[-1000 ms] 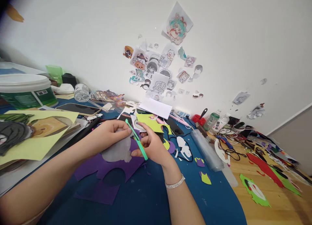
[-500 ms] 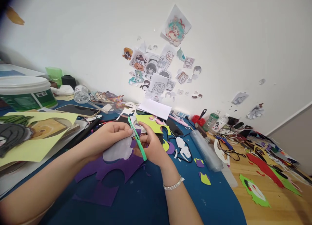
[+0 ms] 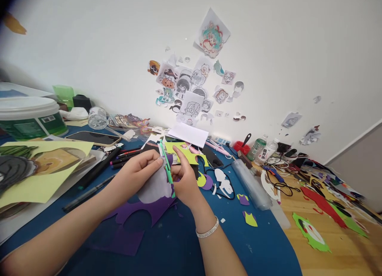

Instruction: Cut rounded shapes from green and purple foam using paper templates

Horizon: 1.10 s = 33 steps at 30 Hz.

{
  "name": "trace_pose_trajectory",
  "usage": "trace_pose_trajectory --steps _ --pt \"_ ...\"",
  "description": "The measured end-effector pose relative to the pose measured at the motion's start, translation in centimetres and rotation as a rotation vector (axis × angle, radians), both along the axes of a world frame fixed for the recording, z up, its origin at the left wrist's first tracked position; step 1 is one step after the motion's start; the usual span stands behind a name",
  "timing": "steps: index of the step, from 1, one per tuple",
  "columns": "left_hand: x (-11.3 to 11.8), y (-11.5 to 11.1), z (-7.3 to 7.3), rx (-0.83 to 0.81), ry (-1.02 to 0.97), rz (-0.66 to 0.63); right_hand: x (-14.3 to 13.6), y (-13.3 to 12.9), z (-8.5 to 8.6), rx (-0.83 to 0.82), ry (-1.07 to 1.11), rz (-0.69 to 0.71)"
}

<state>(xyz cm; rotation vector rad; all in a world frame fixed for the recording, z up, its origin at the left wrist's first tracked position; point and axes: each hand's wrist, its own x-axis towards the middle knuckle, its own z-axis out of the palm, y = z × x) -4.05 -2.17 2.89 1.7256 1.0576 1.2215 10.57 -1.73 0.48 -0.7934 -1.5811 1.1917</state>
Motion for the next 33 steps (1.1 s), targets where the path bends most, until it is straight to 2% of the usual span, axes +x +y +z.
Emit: trace_pose_trajectory --steps 13,24,33 --pt "0.7 -0.6 0.0 -0.037 -0.043 -0.001 0.4 -0.2 0.0 0.09 -0.008 0.018" --pt "-0.6 0.2 0.5 0.081 0.186 -0.054 0.4 0.5 -0.3 0.02 -0.036 0.015" --pt "-1.0 0.2 0.5 0.015 0.161 -0.079 0.3 0.5 -0.6 0.045 -0.029 -0.001"
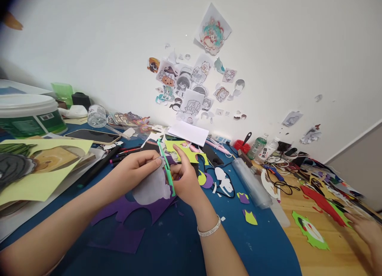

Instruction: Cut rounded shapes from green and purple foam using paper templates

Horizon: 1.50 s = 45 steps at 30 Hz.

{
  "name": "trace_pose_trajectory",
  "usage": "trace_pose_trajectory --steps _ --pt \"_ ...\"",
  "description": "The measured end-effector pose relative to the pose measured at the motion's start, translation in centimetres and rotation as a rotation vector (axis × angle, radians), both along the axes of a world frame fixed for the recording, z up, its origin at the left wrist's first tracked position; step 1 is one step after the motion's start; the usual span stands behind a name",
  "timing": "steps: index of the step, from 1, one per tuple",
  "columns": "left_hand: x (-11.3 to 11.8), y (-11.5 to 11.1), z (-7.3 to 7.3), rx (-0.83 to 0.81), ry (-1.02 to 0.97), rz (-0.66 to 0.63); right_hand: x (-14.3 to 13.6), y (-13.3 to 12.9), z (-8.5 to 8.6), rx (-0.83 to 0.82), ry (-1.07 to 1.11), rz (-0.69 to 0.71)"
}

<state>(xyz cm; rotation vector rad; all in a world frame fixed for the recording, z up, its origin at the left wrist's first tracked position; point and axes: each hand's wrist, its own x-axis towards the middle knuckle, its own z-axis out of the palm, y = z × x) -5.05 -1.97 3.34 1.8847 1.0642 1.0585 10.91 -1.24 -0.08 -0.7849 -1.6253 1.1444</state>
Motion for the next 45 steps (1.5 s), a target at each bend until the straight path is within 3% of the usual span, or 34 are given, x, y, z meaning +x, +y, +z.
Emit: trace_pose_trajectory --steps 5,10,15,26,37,45 --pt "-0.2 0.2 0.2 -0.1 -0.038 0.022 0.4 0.2 -0.1 0.024 -0.106 -0.064" --pt "-0.6 0.2 0.9 0.034 0.059 0.088 0.8 0.1 0.1 0.038 -0.196 -0.012" --pt "-0.9 0.0 1.2 -0.043 0.056 0.052 0.7 -0.1 0.3 0.018 -0.187 0.057" --pt "-1.5 0.2 1.4 -0.133 0.026 -0.018 1.0 -0.5 0.8 -0.016 -0.201 0.069" --pt "-0.3 -0.4 0.8 -0.507 -0.296 -0.088 0.8 0.2 0.5 -0.051 -0.09 -0.005" --pt "-0.3 -0.2 1.1 -0.315 -0.091 0.072 1.1 0.1 0.6 -0.07 -0.145 0.088"
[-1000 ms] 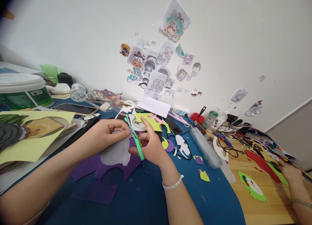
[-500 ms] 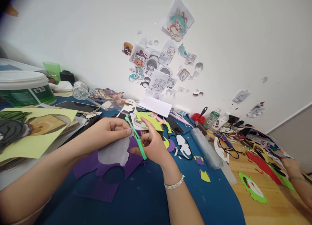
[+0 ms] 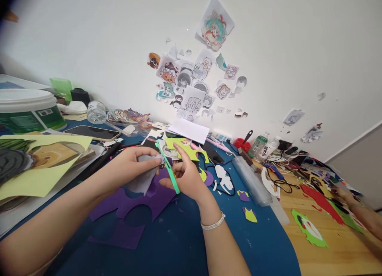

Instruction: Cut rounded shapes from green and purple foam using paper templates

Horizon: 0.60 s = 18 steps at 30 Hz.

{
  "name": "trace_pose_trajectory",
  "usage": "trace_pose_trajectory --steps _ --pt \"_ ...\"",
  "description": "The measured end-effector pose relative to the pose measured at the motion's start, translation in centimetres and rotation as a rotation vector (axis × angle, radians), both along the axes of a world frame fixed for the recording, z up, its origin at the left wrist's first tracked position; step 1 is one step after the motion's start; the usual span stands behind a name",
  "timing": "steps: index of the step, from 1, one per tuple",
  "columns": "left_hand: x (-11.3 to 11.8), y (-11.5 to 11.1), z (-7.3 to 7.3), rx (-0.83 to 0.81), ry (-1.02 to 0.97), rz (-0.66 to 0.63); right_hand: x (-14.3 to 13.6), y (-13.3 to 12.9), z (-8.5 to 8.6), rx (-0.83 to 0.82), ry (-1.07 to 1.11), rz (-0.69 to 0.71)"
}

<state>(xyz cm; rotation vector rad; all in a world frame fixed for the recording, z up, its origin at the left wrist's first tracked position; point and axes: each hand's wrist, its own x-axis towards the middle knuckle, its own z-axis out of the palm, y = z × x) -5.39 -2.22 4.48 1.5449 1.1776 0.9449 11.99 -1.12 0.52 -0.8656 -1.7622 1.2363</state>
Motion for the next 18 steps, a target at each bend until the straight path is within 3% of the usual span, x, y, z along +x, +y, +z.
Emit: trace_pose_trajectory --steps 5,18 --pt "-0.15 0.17 -0.1 0.176 0.148 0.024 -0.11 0.07 -0.09 0.002 0.012 0.037" --pt "-0.5 -0.04 0.32 0.088 0.145 -0.013 0.04 -0.5 0.45 0.012 -0.086 -0.004"
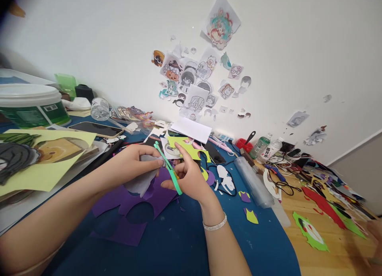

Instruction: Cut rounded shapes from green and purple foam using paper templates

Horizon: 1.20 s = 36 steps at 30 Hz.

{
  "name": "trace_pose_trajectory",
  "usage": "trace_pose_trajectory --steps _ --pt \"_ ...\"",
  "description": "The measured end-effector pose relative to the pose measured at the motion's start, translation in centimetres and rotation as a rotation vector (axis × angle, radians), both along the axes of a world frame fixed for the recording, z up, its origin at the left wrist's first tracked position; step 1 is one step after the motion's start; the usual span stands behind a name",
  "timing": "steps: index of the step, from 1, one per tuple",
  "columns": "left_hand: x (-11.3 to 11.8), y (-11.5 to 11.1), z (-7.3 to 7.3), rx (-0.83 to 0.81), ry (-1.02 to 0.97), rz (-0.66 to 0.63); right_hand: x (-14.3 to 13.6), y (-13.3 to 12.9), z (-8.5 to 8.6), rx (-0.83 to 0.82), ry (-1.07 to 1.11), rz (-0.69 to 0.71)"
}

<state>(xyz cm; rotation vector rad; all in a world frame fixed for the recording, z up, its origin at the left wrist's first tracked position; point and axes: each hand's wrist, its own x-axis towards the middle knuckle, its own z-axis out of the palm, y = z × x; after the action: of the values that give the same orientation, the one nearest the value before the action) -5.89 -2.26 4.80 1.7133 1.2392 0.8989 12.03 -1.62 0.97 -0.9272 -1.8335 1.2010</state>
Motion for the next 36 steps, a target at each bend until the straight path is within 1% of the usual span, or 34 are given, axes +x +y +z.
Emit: trace_pose_trajectory --steps 7,11,15,21,29,31,33,36 --pt "0.1 -0.1 0.0 0.031 0.001 -0.01 -0.3 0.5 -0.7 0.005 0.087 0.063" --pt "0.1 0.0 -0.1 0.038 0.014 0.001 -0.5 0.4 -0.8 -0.01 0.106 0.043" --pt "0.1 -0.1 0.1 0.019 -0.008 0.04 -0.8 0.5 -1.2 -0.023 0.185 0.043" --pt "0.1 -0.4 0.5 0.014 -0.05 0.027 -1.3 0.6 -1.4 -0.038 0.238 -0.002" --pt "0.1 0.1 0.0 0.027 -0.067 0.041 -1.6 0.7 -1.3 -0.05 0.258 -0.044" --pt "0.0 0.4 -0.2 0.057 -0.054 0.035 -1.6 0.9 -1.4 -0.049 0.275 -0.047" --pt "-0.2 0.8 -0.6 0.122 -0.041 0.016 -1.6 1.1 -1.5 -0.027 0.301 -0.054" --pt "-0.3 1.3 -1.2 0.323 -0.027 -0.015 -1.5 1.2 -1.4 0.007 0.343 -0.103"
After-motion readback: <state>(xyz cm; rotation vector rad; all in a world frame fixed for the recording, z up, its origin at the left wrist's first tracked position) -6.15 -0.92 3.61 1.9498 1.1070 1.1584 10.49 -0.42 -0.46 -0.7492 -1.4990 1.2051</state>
